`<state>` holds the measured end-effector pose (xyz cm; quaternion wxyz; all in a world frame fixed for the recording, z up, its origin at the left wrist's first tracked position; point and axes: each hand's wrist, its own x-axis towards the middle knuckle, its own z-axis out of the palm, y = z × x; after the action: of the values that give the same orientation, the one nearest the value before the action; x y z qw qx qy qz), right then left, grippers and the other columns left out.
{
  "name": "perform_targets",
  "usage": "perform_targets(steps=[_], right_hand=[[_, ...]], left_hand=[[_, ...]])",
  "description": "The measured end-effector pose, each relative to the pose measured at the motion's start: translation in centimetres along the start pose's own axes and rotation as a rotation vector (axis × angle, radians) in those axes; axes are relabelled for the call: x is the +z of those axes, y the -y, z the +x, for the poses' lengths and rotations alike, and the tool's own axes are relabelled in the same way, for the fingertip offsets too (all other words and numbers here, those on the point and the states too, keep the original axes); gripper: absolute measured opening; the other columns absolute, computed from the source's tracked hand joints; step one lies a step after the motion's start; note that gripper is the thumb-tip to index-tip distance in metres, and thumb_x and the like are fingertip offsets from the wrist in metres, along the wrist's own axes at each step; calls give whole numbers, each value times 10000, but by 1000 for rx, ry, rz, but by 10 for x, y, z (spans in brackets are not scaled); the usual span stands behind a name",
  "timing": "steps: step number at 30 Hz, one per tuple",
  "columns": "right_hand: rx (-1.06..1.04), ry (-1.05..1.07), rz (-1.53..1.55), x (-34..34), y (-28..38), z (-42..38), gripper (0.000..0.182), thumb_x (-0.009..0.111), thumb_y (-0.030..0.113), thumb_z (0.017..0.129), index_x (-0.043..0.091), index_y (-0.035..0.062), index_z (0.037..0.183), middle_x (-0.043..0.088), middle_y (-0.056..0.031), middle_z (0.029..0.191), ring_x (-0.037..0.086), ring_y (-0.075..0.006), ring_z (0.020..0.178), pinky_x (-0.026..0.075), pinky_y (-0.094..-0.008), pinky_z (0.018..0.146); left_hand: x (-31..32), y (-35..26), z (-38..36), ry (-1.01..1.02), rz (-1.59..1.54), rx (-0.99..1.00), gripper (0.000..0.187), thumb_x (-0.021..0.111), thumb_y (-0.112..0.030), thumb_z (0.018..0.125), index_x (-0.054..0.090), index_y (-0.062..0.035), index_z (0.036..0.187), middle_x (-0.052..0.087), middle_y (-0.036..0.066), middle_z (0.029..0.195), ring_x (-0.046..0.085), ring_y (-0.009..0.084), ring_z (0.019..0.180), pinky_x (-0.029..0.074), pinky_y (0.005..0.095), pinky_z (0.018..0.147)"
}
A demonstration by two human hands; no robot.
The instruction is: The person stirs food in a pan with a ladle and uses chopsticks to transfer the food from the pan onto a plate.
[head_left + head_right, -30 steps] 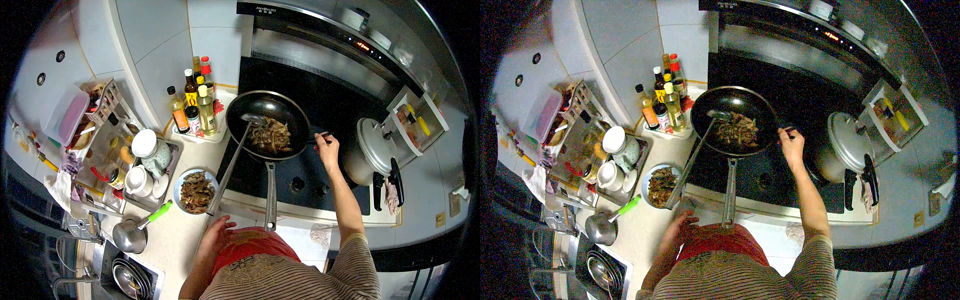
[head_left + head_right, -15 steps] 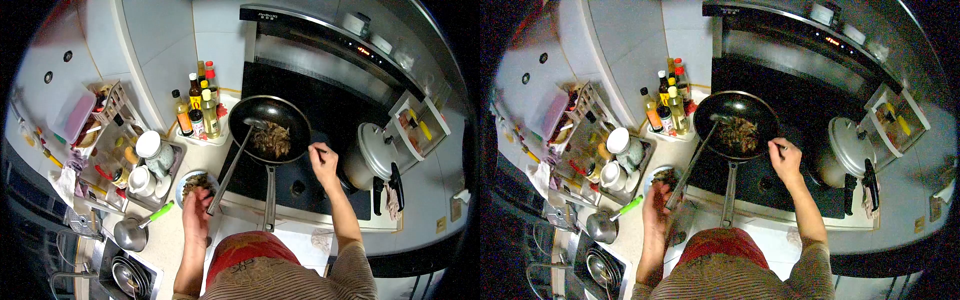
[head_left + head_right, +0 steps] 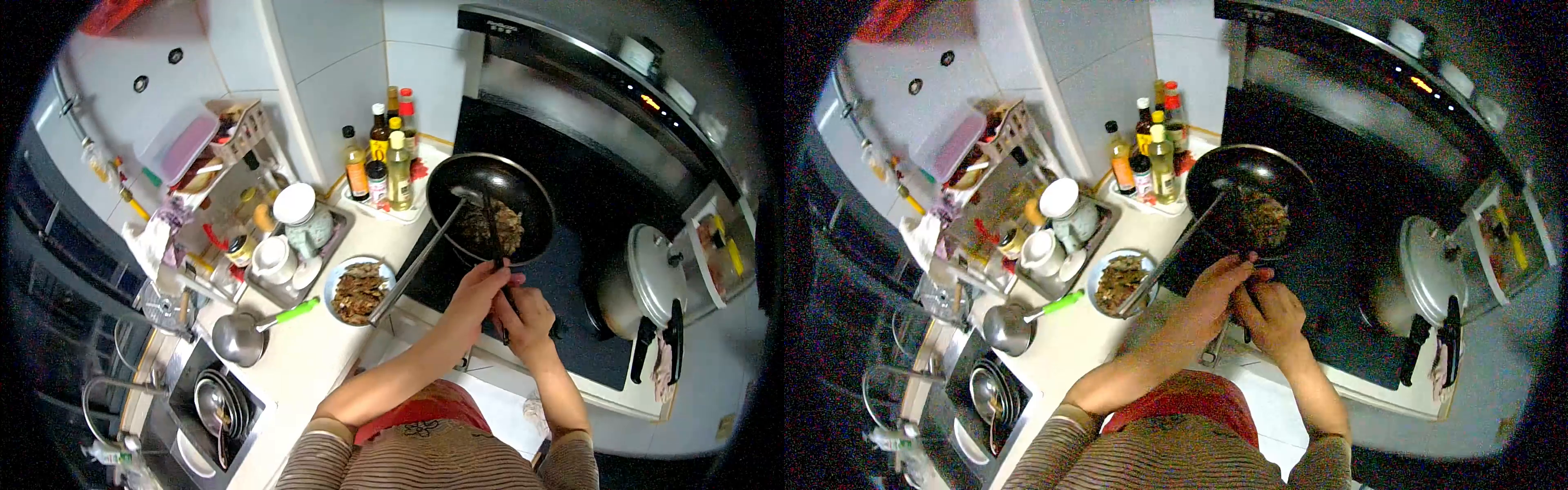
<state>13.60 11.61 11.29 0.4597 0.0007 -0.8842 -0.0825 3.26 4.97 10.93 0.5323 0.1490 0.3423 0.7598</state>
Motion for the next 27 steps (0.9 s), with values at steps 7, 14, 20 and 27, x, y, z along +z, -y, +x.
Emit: perform_targets(steps=[7, 14, 20, 27], right_hand=[[130, 53, 205, 9, 24, 15, 461, 657, -1, 644, 553, 36, 1092, 560, -112, 869, 545, -296, 787, 464, -376, 636], [286, 847, 335, 25, 79, 62, 398, 529, 290, 857, 504, 92, 1201, 572, -145, 881, 555, -296, 813, 452, -393, 670], [388, 734, 516, 70, 95, 56, 294, 497, 346, 855, 584, 122, 1024, 637, -142, 873, 599, -333, 759, 483, -423, 694], [947, 761, 423, 27, 46, 56, 241, 618, 213, 728, 613, 88, 934, 640, -132, 844, 622, -278, 803, 481, -369, 725]], left_hand=[[-30, -62, -11, -183, 178, 151, 194, 525, -181, 858, 544, -68, 1015, 594, 64, 710, 578, 169, 646, 482, 273, 588], [-185, -109, -59, -654, 773, 144, 315, 524, -140, 829, 533, -3, 1113, 545, 25, 658, 454, 79, 463, 301, 201, 379], [-301, -44, -56, -743, 1551, 447, 445, 550, 16, 729, 485, 10, 1170, 567, 236, 999, 560, 386, 895, 442, 415, 774], [-313, -29, -56, -669, 1811, 666, 440, 509, 120, 651, 535, 9, 1077, 555, 201, 878, 523, 361, 812, 432, 425, 734]])
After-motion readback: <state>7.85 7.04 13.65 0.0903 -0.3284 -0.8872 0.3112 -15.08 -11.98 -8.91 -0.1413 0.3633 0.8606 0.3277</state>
